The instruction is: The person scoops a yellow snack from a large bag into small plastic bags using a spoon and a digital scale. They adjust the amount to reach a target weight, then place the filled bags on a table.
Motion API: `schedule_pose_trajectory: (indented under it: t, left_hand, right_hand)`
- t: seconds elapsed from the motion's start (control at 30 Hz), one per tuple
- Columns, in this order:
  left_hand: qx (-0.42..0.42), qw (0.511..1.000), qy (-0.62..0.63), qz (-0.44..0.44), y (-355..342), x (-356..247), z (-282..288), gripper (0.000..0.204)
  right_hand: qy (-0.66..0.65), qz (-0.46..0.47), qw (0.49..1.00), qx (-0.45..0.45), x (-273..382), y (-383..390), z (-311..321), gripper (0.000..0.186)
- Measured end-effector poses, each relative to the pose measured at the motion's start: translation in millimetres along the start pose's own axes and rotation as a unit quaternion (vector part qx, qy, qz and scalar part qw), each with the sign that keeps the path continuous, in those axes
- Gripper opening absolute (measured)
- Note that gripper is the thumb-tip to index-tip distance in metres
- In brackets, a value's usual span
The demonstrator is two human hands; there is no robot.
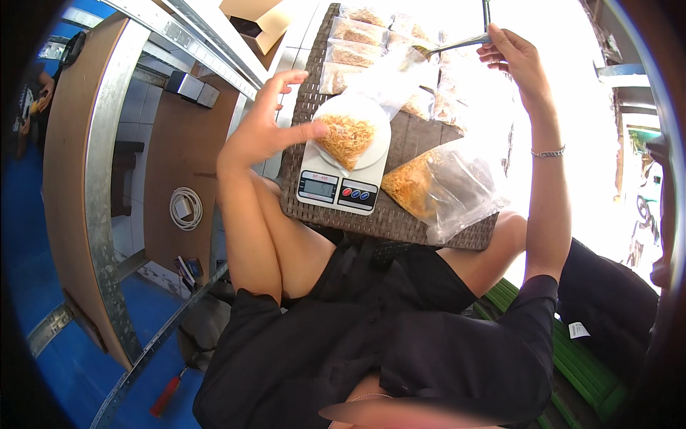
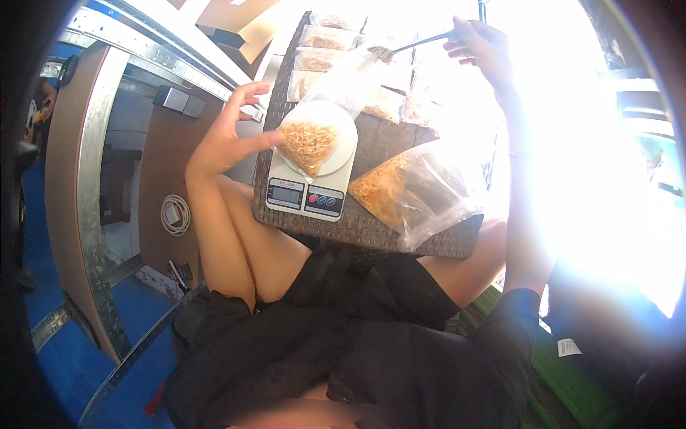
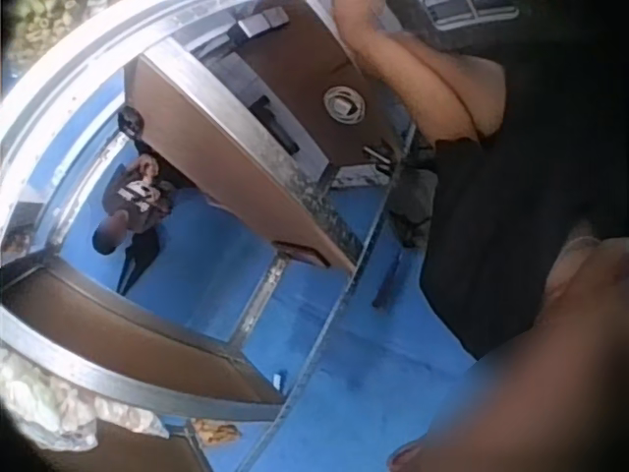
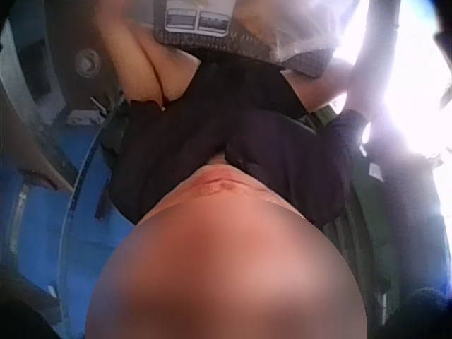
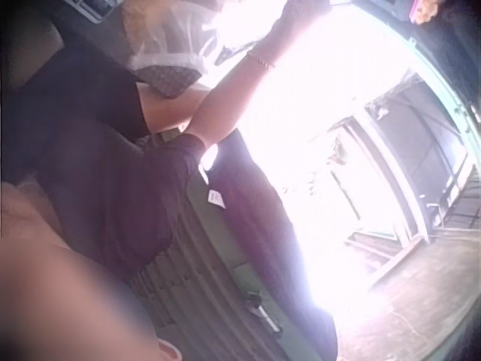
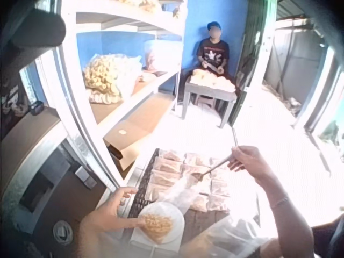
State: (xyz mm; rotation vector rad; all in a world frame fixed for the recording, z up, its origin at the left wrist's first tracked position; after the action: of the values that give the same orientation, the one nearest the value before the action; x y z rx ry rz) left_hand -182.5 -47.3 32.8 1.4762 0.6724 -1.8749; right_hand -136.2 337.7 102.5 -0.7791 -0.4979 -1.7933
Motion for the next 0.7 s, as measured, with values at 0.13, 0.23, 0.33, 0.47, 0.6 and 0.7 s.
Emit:
schedule_pose_trajectory:
  t: [0.13,0.23,0.33,0.47,0.6,0.7]
  left_hand:
    - [0.052,0.994,-0.097,-0.005,-0.5,3.1,-16.8,0.098]
    - [0.059,0.99,-0.125,0.004,-1.8,4.5,-20.0,0.097]
    - [0.058,0.991,-0.119,-0.005,-1.3,1.6,-18.8,0.097]
    - [0.054,0.993,-0.108,0.003,-1.0,2.0,-18.3,0.097]
    - [0.057,0.991,-0.117,-0.012,-3.8,1.4,-25.9,0.096]
    - [0.057,0.989,-0.134,-0.021,-4.0,1.7,-30.2,0.095]
  right_hand:
    - [0.033,0.054,0.996,0.062,16.3,-3.0,-31.0,0.046]
    - [0.069,0.099,0.989,0.089,33.6,0.7,-53.0,0.048]
    - [0.094,0.149,0.982,0.069,52.6,8.4,-58.6,0.04]
    - [0.108,0.173,0.976,0.077,67.2,17.9,-58.8,0.039]
    - [0.096,0.217,0.969,0.073,80.5,27.9,-61.1,0.039]
    - [0.144,0.256,0.955,0.051,88.0,36.6,-66.3,0.037]
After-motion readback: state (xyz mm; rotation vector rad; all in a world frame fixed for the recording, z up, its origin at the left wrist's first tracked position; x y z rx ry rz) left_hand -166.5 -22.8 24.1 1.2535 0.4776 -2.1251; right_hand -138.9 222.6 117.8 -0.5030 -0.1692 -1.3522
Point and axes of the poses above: each hand's wrist, its own y-axis away from the middle knuckle, its own z-axis out of the back of the hand, x = y × z, the point moved 8 cm from there along -y, towards the middle knuckle, and after that the axes turned 10 degrees about y, right-handed, at the moved point
